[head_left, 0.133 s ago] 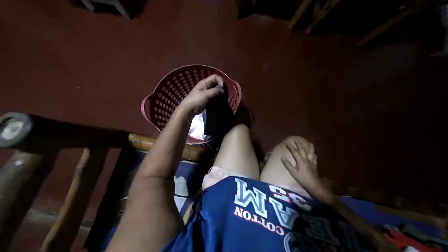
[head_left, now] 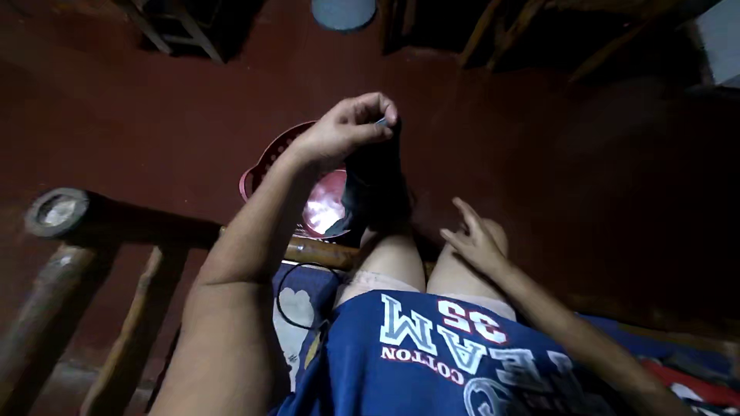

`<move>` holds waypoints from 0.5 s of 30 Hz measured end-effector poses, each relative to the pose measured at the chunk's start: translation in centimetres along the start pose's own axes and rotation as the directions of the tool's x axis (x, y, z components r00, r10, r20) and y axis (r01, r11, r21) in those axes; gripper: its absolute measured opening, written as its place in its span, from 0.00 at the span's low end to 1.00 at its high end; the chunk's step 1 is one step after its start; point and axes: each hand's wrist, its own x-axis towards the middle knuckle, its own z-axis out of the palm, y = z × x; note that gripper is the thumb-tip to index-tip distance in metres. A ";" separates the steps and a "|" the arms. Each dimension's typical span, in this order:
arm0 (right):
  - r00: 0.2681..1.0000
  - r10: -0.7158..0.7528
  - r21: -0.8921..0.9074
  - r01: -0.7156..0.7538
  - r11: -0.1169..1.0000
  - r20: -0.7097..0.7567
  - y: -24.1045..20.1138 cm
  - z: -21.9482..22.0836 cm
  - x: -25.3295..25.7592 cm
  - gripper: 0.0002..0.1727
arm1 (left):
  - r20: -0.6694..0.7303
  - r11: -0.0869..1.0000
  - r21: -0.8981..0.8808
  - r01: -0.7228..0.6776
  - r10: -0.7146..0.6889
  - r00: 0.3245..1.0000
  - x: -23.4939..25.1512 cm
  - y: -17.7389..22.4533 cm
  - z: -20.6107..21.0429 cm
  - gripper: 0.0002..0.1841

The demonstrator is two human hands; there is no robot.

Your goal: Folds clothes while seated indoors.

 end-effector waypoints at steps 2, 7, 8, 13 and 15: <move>0.995 -0.077 0.231 0.091 0.969 -0.068 -4.0 0.7 1.8 0.52 | 0.076 0.997 0.021 -0.073 0.071 0.995 0.8 4.8 1.7 0.06; 0.921 -0.246 0.283 0.333 0.899 -0.302 -12.4 -2.7 5.3 0.25 | 0.220 0.961 0.240 -0.138 0.085 0.972 1.7 13.3 5.4 0.12; 0.888 -0.291 0.236 0.386 0.892 -0.355 -13.3 -4.2 6.1 0.16 | 0.215 0.920 0.362 -0.151 0.075 0.974 1.7 14.2 5.7 0.15; 0.700 -0.446 0.056 0.568 0.821 -0.559 -15.3 -12.4 6.3 0.12 | -0.111 0.378 0.924 0.051 0.138 0.984 1.4 12.5 3.9 0.30; 0.646 -0.474 0.008 0.596 0.803 -0.598 -15.2 -14.3 5.3 0.11 | -0.292 0.359 0.905 0.226 0.140 0.946 1.3 9.8 2.0 0.28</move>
